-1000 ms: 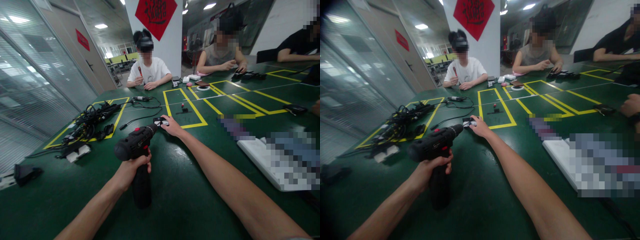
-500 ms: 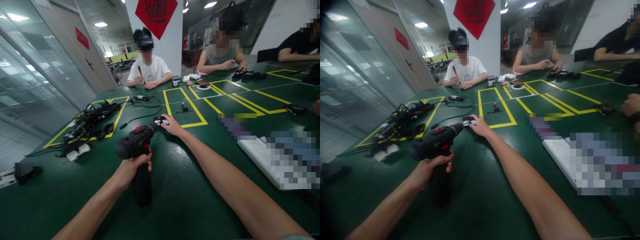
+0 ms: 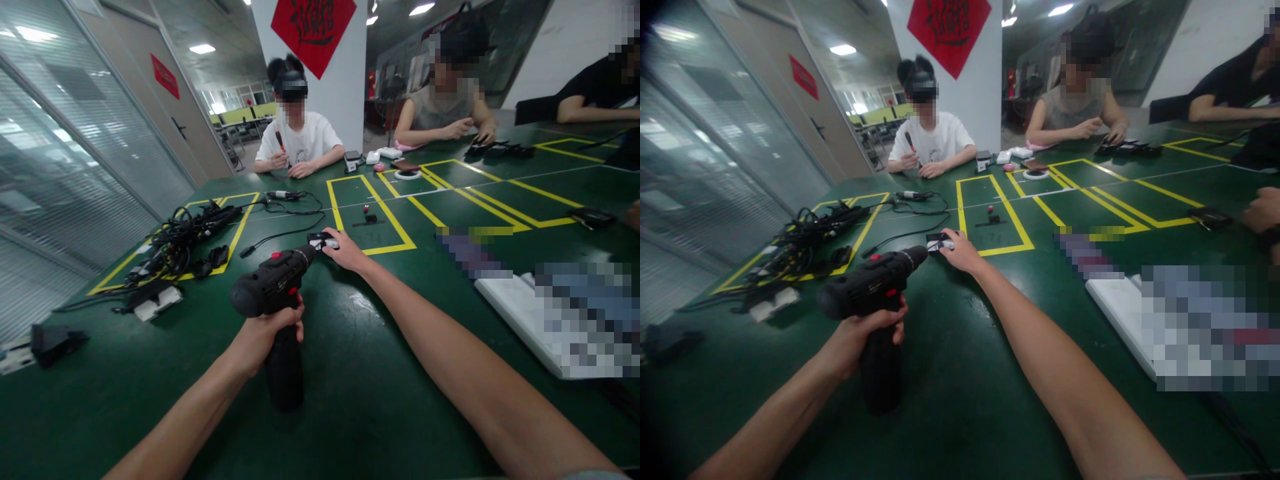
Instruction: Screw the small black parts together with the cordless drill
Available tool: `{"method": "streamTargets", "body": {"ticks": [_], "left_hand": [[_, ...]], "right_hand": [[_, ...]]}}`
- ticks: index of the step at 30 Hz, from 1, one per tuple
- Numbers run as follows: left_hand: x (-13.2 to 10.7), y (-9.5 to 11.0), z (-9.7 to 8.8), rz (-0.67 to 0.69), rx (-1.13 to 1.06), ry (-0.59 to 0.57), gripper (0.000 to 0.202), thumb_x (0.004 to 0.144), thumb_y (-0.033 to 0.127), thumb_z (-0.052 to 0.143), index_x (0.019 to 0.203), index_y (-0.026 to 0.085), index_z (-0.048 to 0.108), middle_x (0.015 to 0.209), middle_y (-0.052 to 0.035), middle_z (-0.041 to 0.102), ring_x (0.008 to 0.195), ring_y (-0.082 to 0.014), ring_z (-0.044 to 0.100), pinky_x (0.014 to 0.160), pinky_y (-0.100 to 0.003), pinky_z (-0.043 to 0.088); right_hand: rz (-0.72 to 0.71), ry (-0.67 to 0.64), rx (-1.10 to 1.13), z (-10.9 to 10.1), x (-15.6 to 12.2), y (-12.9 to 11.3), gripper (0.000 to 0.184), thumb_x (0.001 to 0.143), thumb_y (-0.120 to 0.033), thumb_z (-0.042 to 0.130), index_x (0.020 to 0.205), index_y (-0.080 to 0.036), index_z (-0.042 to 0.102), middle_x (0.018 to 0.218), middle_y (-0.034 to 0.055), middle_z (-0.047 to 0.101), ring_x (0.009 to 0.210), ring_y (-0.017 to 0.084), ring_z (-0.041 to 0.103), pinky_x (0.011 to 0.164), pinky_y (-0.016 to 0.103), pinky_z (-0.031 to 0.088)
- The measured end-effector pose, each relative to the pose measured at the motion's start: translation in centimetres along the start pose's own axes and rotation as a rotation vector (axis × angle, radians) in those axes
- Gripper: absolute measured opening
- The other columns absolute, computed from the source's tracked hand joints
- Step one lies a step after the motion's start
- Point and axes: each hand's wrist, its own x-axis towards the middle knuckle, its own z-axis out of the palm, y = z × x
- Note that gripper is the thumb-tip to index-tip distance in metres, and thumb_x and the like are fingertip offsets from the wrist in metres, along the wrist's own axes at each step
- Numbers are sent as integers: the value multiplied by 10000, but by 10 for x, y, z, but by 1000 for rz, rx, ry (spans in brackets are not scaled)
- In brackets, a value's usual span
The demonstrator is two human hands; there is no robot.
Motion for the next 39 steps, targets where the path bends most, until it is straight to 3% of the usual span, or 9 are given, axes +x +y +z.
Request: {"method": "streamTargets", "body": {"ticks": [23, 39], "left_hand": [[0, 0, 0, 14, 13, -9, 237, 724, 259, 663, 917, 153, 576, 630, 14, 593, 563, -125, 547, 590, -258, 408], [1, -1, -3, -3, 44, -24, 257, 746, 308, 664, 928, 155, 568, 590, -2, 603, 573, -140, 544, 610, -271, 403]], "right_hand": [[11, -10, -40, 1, -1, -1, 516, 860, -290, 587, 1367, -254, 498, 1275, 110, 506, 1146, 268, 578, 1027, 454, 440], [10, -20, -41, -2, -3, -5, 560, 805, -249, 604, 1358, -256, 514, 1219, 102, 517, 1069, 265, 599, 982, 445, 475]]}}
